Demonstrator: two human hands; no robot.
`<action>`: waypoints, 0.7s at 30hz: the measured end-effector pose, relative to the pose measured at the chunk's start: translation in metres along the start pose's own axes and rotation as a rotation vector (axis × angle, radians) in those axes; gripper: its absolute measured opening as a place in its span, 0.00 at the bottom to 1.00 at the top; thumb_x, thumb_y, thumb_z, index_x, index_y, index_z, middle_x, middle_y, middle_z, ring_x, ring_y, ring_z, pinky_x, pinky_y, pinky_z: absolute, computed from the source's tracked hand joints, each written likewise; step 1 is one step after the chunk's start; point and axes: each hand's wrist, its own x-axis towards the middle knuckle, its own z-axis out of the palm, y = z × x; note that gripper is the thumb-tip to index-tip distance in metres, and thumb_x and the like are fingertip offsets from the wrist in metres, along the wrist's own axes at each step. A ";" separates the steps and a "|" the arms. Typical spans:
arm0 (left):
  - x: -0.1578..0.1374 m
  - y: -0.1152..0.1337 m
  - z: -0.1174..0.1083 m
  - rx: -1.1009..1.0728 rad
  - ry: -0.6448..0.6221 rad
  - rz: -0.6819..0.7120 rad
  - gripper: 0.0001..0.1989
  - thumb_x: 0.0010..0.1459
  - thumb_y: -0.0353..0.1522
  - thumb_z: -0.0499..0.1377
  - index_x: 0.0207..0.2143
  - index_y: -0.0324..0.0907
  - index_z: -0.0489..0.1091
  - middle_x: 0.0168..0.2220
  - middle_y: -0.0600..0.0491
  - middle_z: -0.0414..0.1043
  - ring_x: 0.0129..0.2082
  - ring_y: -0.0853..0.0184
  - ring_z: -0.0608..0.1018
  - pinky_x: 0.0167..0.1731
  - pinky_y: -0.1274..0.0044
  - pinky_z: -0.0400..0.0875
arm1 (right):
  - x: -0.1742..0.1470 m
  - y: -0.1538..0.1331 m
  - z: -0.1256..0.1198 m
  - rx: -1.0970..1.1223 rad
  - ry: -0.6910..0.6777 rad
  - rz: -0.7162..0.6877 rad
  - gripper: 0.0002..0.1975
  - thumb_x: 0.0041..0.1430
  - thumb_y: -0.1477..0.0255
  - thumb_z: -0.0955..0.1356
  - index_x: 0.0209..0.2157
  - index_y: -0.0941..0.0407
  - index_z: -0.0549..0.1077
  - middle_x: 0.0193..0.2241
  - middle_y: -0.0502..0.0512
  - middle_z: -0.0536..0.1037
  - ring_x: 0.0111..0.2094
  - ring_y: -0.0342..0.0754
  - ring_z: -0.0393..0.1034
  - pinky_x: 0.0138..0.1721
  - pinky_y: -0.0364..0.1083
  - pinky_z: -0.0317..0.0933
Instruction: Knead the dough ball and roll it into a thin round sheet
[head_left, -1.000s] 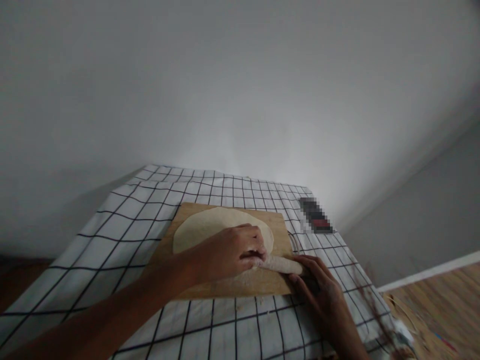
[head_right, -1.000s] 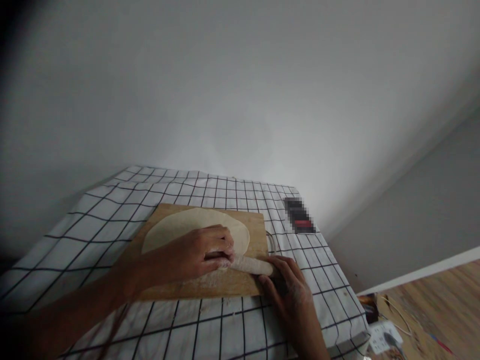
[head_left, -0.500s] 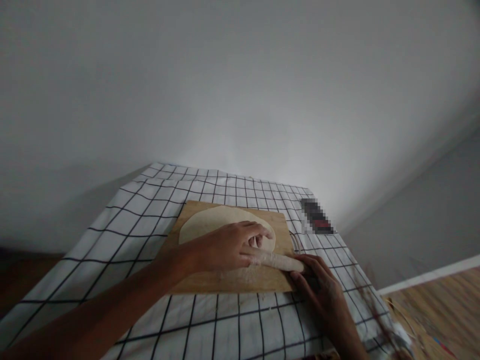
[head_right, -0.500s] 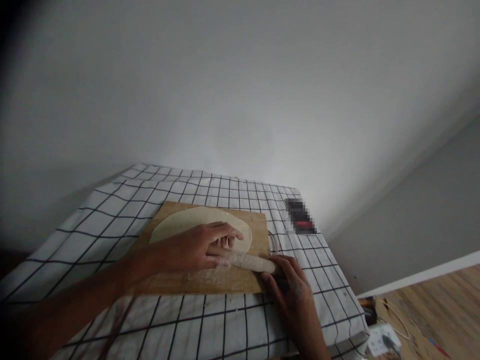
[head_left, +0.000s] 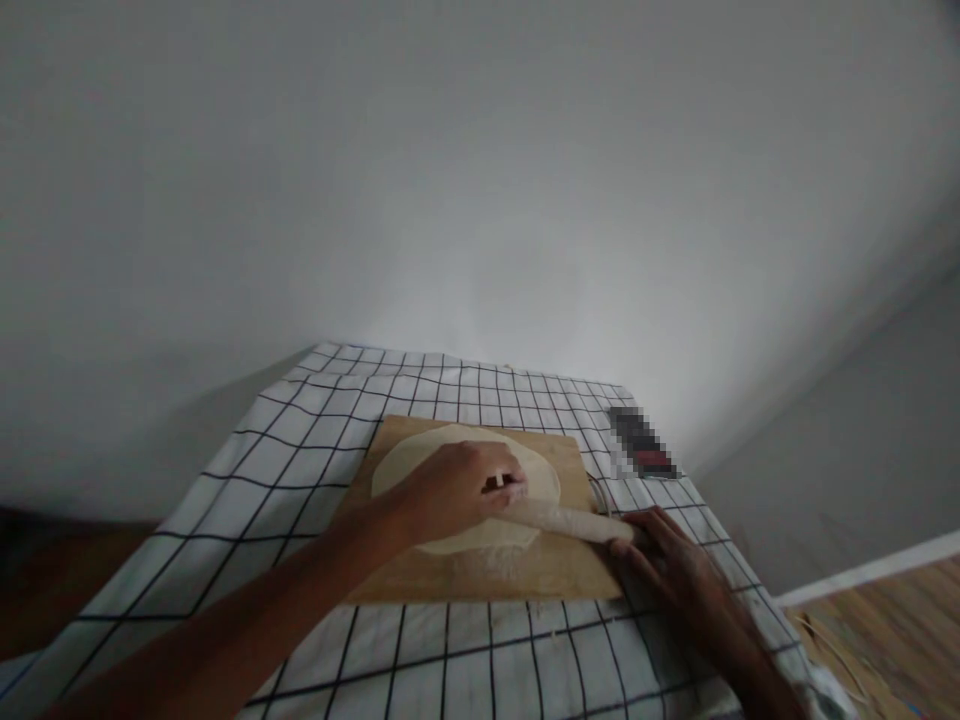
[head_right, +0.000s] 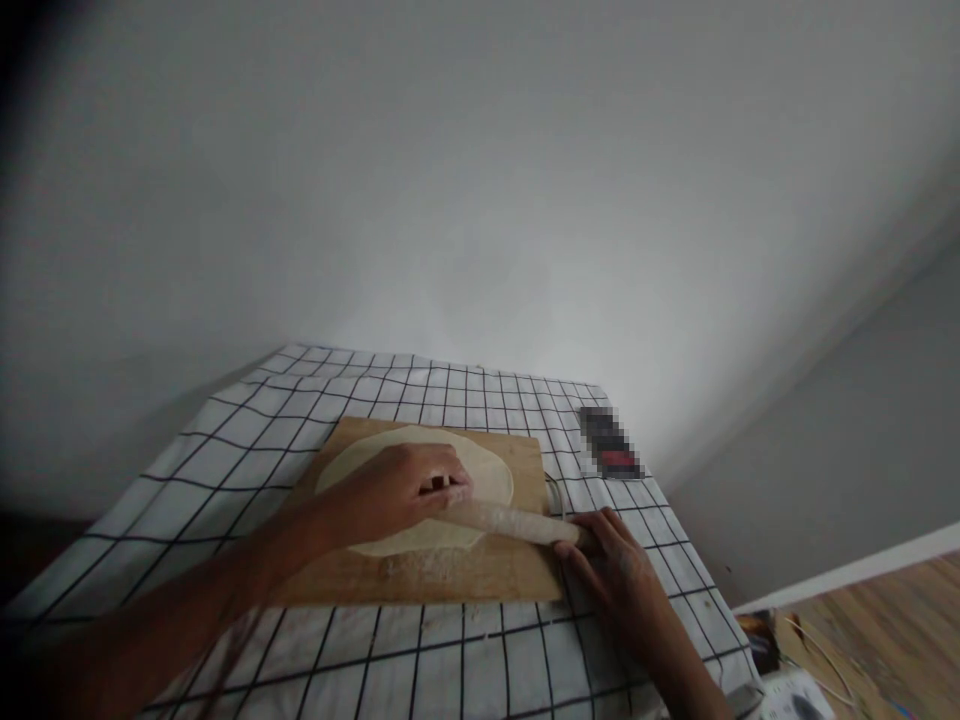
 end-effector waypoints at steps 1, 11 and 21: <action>0.001 -0.002 -0.002 0.022 0.059 -0.032 0.08 0.64 0.34 0.57 0.33 0.43 0.74 0.31 0.55 0.74 0.31 0.68 0.73 0.31 0.77 0.61 | 0.005 0.004 -0.003 -0.010 -0.012 -0.011 0.12 0.68 0.59 0.63 0.44 0.51 0.71 0.41 0.54 0.74 0.40 0.49 0.73 0.43 0.48 0.68; 0.009 -0.003 -0.033 -0.970 0.352 -0.351 0.23 0.65 0.50 0.48 0.24 0.44 0.57 0.18 0.62 0.50 0.14 0.74 0.49 0.16 0.79 0.45 | 0.052 0.000 0.003 -0.173 -0.027 -0.178 0.18 0.60 0.53 0.69 0.40 0.52 0.71 0.38 0.53 0.74 0.36 0.48 0.71 0.34 0.46 0.65; 0.007 0.008 -0.050 -1.251 0.087 -0.200 0.41 0.63 0.56 0.25 0.68 0.48 0.52 0.68 0.48 0.57 0.65 0.56 0.65 0.54 0.58 0.65 | 0.086 -0.016 0.008 -0.291 -0.061 -0.357 0.21 0.58 0.49 0.69 0.34 0.53 0.68 0.32 0.50 0.73 0.30 0.46 0.68 0.29 0.44 0.55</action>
